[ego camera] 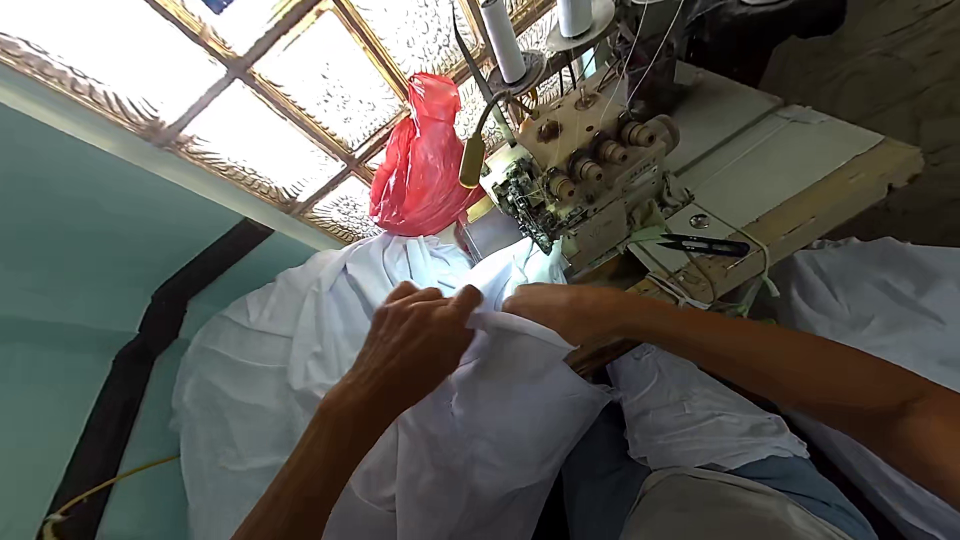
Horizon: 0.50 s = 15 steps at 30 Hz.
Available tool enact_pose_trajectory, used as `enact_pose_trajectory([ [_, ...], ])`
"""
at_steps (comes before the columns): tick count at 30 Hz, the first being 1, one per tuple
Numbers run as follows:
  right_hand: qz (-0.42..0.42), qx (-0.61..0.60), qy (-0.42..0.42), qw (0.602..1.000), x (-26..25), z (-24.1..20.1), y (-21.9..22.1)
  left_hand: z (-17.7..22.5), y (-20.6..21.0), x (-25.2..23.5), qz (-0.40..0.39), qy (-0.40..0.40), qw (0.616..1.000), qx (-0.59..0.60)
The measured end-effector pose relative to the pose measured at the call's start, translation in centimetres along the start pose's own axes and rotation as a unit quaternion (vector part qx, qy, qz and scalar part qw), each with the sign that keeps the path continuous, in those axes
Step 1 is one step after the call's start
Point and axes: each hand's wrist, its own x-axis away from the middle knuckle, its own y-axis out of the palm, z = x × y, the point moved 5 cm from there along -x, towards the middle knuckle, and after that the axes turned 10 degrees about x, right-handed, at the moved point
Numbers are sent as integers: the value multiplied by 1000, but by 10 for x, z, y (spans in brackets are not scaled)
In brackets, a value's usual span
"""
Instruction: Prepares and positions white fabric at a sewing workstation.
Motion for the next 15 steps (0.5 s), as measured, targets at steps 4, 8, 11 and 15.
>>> enact_pose_trajectory([
  [4,-92,-50,85,991,16,32,19,23,0,-6,-51,63,992,96],
  [8,-58,-55,137,987,25,54,34,39,-2,3,-64,67,994,51],
  [11,-14,-57,136,989,38,39,31,49,1,6,-45,54,997,4],
  [15,90,-68,-49,992,69,-14,23,57,5,4,-82,83,989,86],
])
